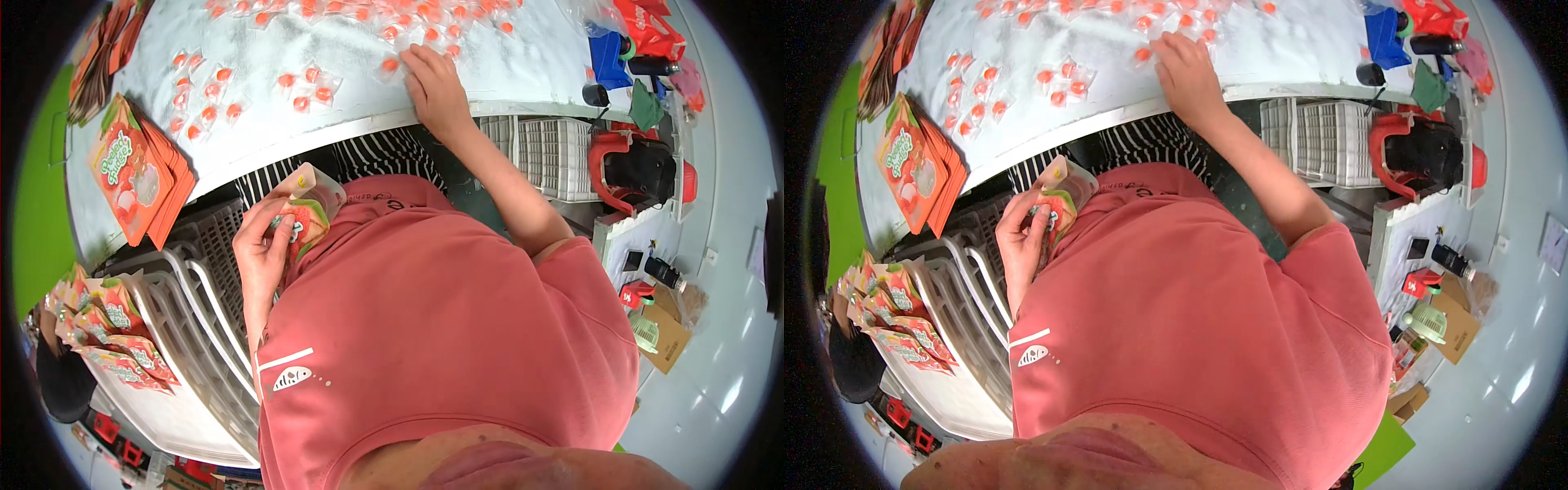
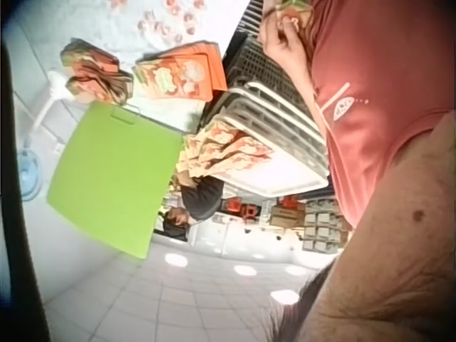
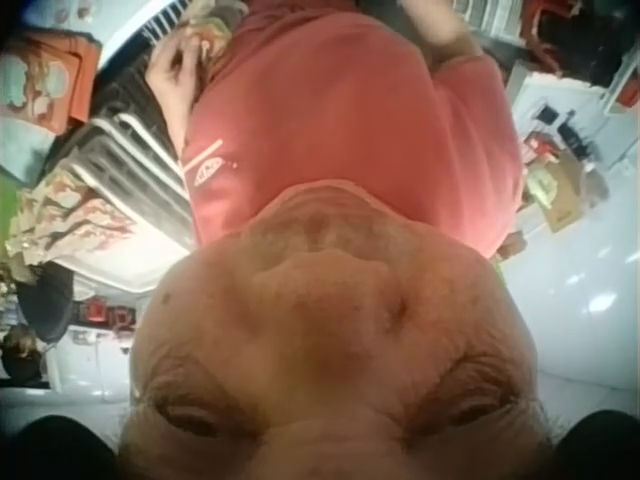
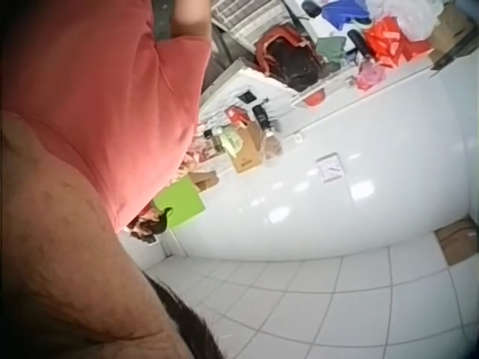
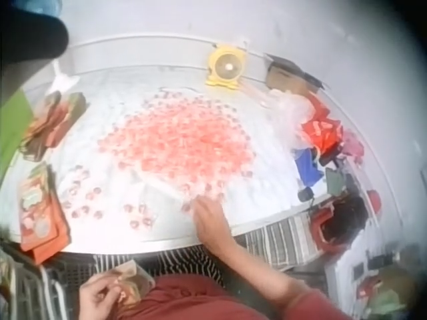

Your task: Packaging individual small candies into plastic pouches.

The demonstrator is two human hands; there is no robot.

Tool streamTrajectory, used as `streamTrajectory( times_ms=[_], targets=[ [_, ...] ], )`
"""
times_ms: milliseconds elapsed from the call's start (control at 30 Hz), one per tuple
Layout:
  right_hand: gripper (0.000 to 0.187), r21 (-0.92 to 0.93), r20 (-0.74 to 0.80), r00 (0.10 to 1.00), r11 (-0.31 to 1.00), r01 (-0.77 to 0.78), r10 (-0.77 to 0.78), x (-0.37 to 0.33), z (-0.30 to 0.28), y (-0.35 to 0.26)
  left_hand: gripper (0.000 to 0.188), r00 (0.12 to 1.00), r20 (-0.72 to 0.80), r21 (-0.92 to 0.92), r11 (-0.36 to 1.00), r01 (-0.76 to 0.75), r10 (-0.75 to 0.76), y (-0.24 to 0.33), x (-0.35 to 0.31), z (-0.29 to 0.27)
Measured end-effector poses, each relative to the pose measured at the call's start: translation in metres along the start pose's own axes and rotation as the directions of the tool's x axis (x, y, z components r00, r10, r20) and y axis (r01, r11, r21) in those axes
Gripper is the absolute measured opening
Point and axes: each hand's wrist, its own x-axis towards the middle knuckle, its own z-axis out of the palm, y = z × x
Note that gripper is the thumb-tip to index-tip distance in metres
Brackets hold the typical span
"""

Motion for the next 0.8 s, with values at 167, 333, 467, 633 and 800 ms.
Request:
streamTrajectory(
  times_ms=[167, 333, 467, 633, 800],
  targets=[
    [0.037, -0.077, 0.008, 1.0, 0.997, -0.017, 0.018, -0.003, 0.002, -0.005, 0.021, 1.0, -0.005, 0.015, 0.999, -0.029, 0.029, -0.009, -0.002, 0.001],
    [0.036, 0.246, 0.131, 0.985, 0.959, -0.139, 0.109, -0.003, 0.012, -0.034, 0.021, 1.0, -0.005, 0.001, 1.0, -0.02, 0.02, -0.009, -0.001, 0.001],
    [0.034, 0.311, 0.036, 0.999, 0.95, -0.023, 0.012, 0.008, 0.021, -0.043, 0.02, 1.0, 0.005, -0.022, 1.0, 0.007, -0.007, -0.001, 0.0, 0.002],
    [0.032, 0.211, 0.098, 0.992, 0.972, -0.099, 0.079, 0.041, 0.024, -0.017, 0.02, 1.0, -0.01, -0.027, 1.0, -0.006, 0.006, -0.002, 0.0, 0.003],
    [0.046, 0.191, 0.021, 0.997, 0.98, 0.063, -0.068, 0.053, 0.022, -0.002, 0.02, 0.999, -0.042, -0.015, 1.0, -0.018, 0.018, 0.0, 0.0, 0.004]
  ],
)
